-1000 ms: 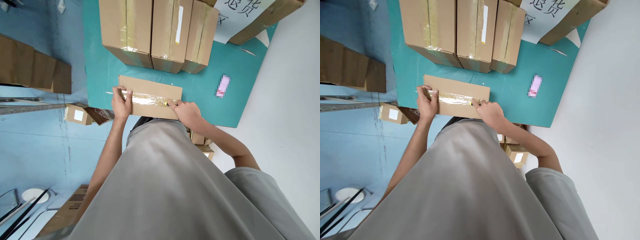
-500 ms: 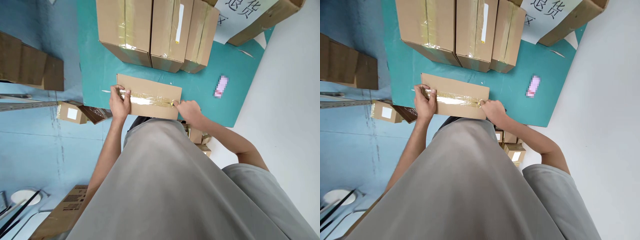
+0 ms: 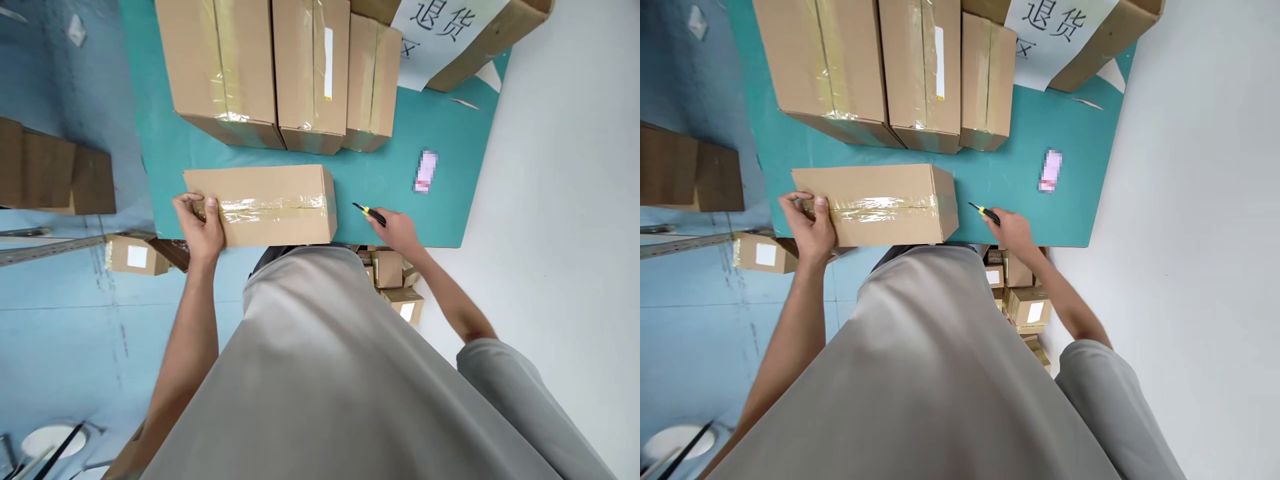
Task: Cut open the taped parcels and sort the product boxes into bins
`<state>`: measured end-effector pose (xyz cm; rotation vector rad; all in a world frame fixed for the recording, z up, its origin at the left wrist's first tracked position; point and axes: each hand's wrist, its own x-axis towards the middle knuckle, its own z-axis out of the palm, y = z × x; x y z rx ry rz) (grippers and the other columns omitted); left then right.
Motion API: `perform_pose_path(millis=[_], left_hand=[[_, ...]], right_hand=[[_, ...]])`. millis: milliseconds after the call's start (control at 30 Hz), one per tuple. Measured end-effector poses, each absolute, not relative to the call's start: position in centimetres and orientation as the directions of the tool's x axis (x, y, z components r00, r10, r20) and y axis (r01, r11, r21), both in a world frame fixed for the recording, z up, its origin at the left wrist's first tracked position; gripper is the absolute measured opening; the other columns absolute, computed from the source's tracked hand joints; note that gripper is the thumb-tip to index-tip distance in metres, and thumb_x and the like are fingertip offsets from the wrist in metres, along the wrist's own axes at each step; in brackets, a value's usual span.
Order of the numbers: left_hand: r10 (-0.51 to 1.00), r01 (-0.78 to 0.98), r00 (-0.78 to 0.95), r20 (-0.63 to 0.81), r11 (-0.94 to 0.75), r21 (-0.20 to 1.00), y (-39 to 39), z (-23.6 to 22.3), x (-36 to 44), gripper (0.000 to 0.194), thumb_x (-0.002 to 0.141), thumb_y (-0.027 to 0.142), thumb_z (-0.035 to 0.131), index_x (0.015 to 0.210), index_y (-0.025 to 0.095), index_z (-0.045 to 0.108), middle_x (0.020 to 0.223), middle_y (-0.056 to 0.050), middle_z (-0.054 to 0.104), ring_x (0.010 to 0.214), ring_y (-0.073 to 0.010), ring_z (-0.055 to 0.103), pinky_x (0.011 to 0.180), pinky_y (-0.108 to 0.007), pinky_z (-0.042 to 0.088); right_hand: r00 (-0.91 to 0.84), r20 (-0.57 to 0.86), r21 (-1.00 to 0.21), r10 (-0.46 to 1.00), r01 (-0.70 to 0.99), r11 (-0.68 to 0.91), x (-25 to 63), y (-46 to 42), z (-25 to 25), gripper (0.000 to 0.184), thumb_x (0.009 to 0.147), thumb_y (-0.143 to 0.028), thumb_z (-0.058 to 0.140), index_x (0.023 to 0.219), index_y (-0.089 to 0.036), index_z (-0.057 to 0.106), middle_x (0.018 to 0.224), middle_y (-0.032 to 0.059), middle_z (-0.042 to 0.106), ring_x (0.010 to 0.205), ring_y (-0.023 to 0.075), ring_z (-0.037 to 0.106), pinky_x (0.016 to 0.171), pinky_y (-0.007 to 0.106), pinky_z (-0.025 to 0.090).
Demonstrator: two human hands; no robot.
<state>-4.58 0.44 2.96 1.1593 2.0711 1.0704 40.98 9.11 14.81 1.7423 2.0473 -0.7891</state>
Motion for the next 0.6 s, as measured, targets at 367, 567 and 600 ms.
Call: perform_pose_path(millis=[367, 567, 600], left_hand=[[0.812, 0.521, -0.580, -0.067, 0.433, 0.735, -0.7, 2.6, -6.1, 0.069, 0.110, 0.079, 0.045, 0.141, 0.018, 0.056, 0.136, -0.018, 0.068, 0.123, -0.0290, 0.070, 0.110, -0.047, 0.058], [0.894, 0.393, -0.262, -0.363, 0.442, 0.806, 2.5, -2.1, -1.1, 0.094, 0.107, 0.079, 0.043, 0.174, 0.013, 0.038, 0.139, -0.025, 0.074, 0.125, -0.0363, 0.074, 0.116, -0.059, 0.056], [0.902, 0.400, -0.170, -0.398, 0.432, 0.808, 3.2, -2.5, -0.3, 0.095, 0.106, 0.077, 0.045, 0.176, 0.014, 0.037, 0.143, -0.025, 0.073, 0.130, -0.0366, 0.073, 0.118, -0.059, 0.055]], right_hand=[[0.078, -0.687, -0.687, 0.722, 0.254, -0.681, 30.2, 7.1, 8.1, 0.053, 0.092, -0.069, 0.085, 0.079, -0.024, 0.061, 0.054, -0.0039, 0.063, 0.050, 0.0135, 0.063, 0.052, 0.022, 0.051], [0.223, -0.407, -0.653, 0.886, 0.608, -0.453, 33.2, 6.5, 16.8, 0.051, 0.096, -0.072, 0.074, 0.082, -0.024, 0.065, 0.061, -0.0020, 0.065, 0.058, 0.0201, 0.069, 0.063, 0.030, 0.055], [0.243, -0.357, -0.613, 0.902, 0.668, -0.422, 33.3, 6.6, 17.7, 0.051, 0.098, -0.072, 0.071, 0.085, -0.023, 0.067, 0.064, -0.0009, 0.067, 0.062, 0.0216, 0.070, 0.068, 0.032, 0.056]])
